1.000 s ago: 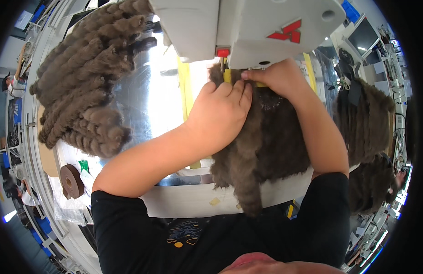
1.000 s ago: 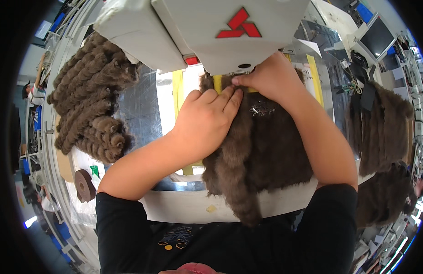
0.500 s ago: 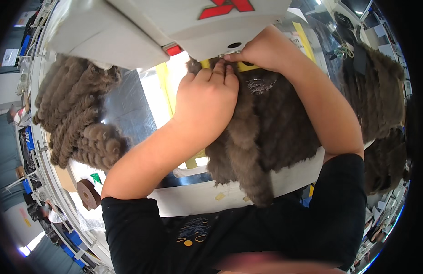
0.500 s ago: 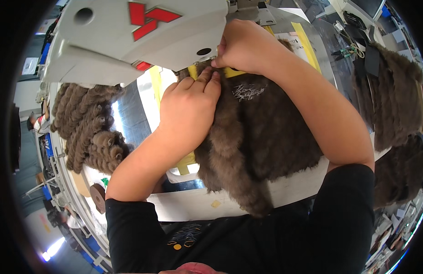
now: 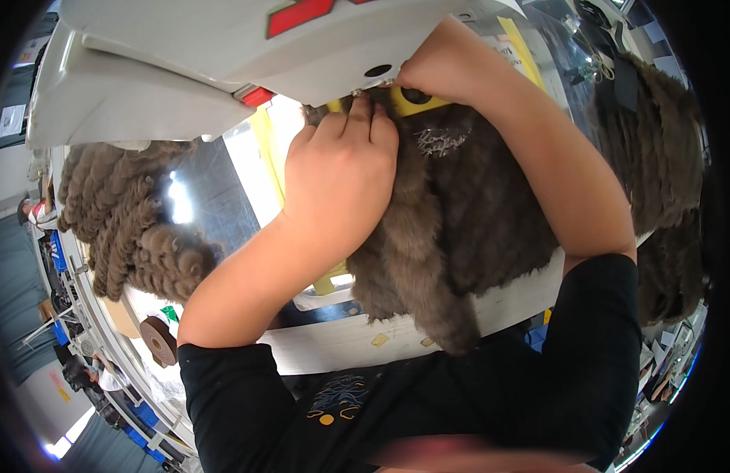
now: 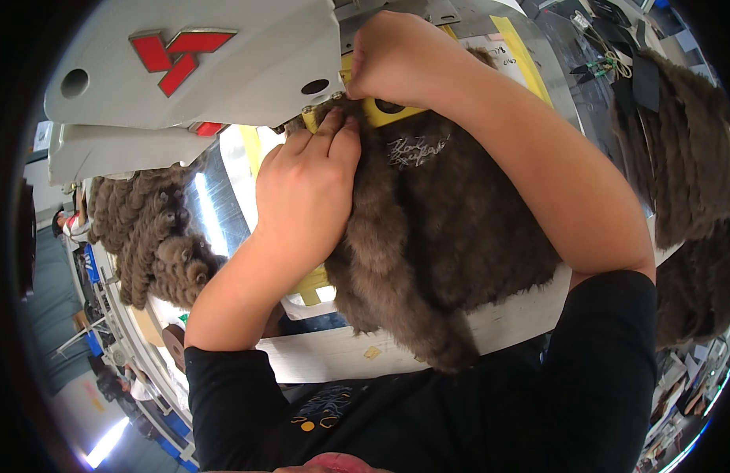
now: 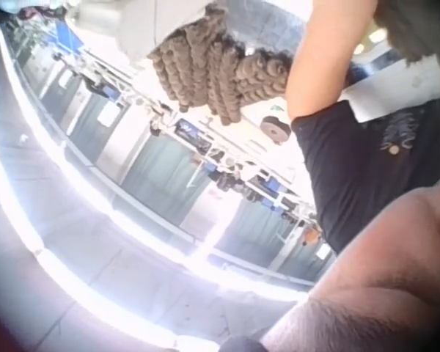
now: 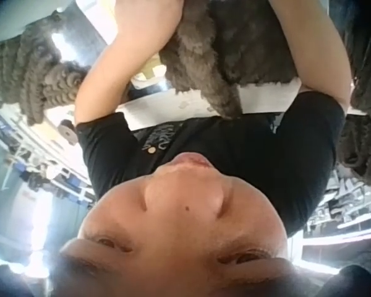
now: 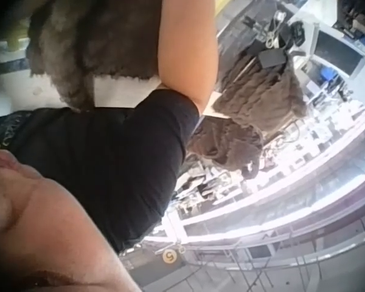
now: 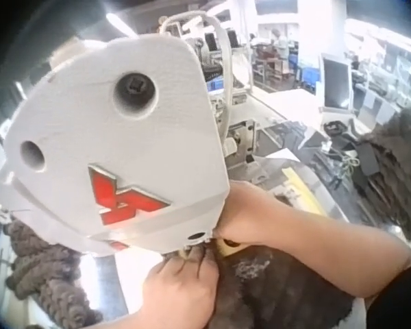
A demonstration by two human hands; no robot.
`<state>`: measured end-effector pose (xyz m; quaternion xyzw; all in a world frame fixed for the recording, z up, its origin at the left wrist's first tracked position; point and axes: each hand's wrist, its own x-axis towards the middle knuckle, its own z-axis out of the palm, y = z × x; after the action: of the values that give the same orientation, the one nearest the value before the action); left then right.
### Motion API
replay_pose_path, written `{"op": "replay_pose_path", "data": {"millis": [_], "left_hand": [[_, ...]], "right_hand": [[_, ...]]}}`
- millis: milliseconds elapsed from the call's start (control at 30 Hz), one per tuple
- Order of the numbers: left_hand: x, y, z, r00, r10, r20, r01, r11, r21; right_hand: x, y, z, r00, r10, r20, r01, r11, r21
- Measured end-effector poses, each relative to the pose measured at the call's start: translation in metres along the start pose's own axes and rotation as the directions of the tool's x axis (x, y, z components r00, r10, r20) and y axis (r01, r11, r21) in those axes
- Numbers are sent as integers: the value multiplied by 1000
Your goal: Sewing strips of fur onto a fabric backing using an industrial sewing machine.
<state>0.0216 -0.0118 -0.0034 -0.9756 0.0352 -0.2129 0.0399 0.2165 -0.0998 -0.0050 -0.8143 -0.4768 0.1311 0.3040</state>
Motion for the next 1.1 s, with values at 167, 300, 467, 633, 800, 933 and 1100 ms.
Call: {"op": "replay_pose_path", "data": {"millis": [167,300,467,633,800,933,1100], "left_hand": [[3,-1,4,1000,-31,3,32,999,-37],[5,-3,4,999,-39,22,40,998,-55],[1,1,3,995,-96,10,96,992,-80],[1,0,3,992,-127,-4,125,982,-140],[1,-2,-3,988,-141,54,150,964,-221],[0,-2,-7,970,-186,158,220,945,-241],[-4,-2,-12,979,-182,97,199,956,-214]], "right_hand": [[2,3,7,997,-61,-56,63,998,22],[-18,-9,-10,998,-58,-34,61,995,77],[-52,-25,-27,957,-267,115,261,963,66],[-57,-27,-25,922,-368,122,364,930,54],[-68,-29,-25,920,-338,197,370,916,-157],[-69,-34,-22,916,-354,191,396,875,-277],[-65,-37,-18,902,-409,139,432,859,-273]]}}
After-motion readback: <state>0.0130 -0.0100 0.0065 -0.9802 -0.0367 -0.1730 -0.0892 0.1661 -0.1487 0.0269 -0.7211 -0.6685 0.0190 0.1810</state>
